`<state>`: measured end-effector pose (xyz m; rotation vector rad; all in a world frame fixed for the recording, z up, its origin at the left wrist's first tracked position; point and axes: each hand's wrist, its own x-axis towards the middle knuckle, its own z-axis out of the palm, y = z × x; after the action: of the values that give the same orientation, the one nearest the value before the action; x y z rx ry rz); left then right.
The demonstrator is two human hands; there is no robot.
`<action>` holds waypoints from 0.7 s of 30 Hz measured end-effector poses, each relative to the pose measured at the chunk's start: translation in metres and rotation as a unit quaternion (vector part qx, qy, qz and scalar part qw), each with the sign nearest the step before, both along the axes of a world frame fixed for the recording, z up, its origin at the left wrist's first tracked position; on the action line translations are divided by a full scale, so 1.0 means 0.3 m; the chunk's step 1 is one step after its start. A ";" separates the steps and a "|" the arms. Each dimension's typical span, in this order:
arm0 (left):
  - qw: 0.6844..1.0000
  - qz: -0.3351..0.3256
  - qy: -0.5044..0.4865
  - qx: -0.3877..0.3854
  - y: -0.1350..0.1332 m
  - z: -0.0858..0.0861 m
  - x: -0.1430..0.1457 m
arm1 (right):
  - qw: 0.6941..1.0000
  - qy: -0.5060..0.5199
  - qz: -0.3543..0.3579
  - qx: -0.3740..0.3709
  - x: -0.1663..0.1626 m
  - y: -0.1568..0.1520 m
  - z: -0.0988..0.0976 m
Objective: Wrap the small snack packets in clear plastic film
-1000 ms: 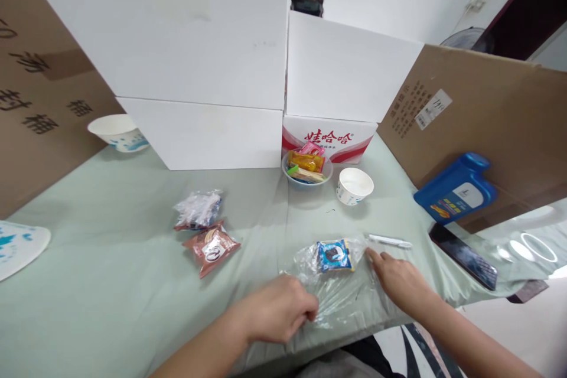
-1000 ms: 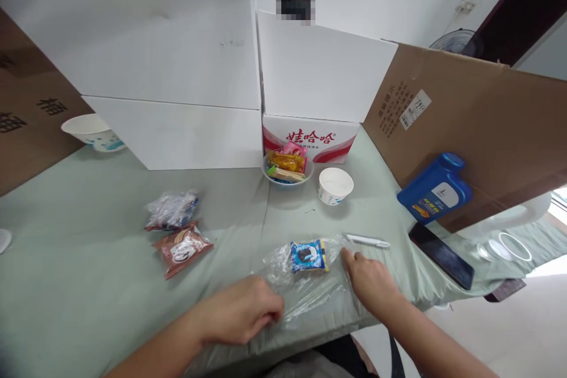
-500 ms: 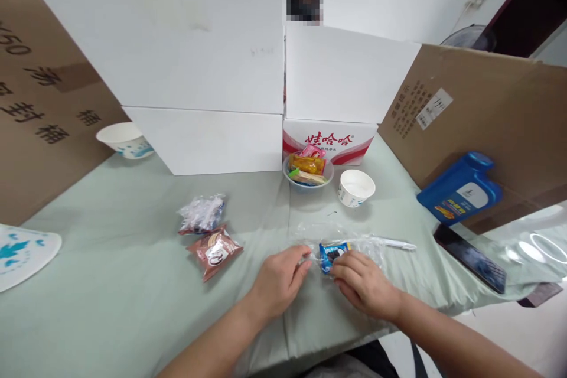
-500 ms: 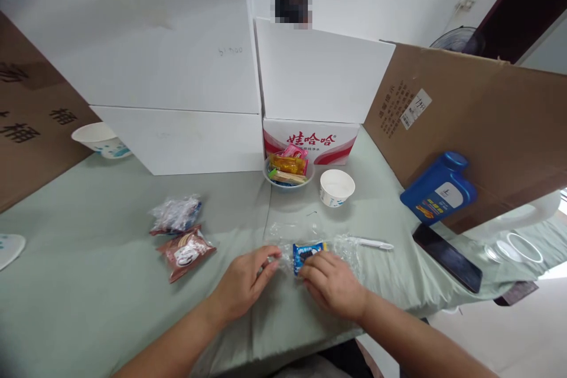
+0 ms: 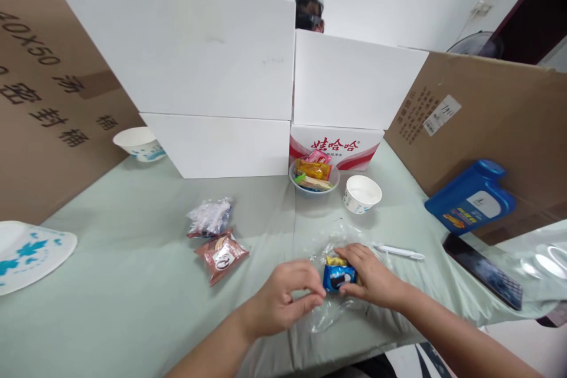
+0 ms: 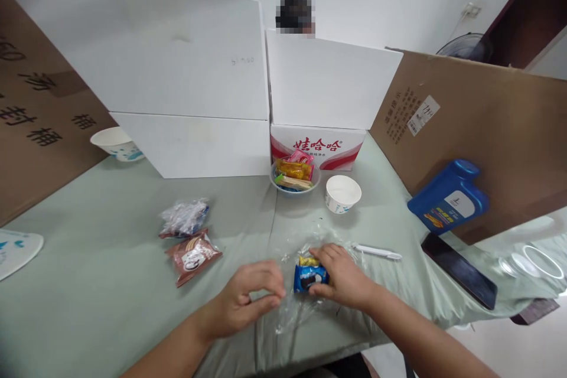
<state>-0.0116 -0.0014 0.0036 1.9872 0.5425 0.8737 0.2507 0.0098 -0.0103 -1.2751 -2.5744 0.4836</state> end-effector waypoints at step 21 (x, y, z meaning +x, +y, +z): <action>0.933 0.248 0.240 0.105 0.039 -0.121 0.024 | 0.947 0.293 -0.130 -0.016 -0.047 0.424 0.243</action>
<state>-0.0044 0.0104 -0.0326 2.3160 1.3235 0.7522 0.2366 0.1371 0.0625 -1.2250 -1.8864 0.7214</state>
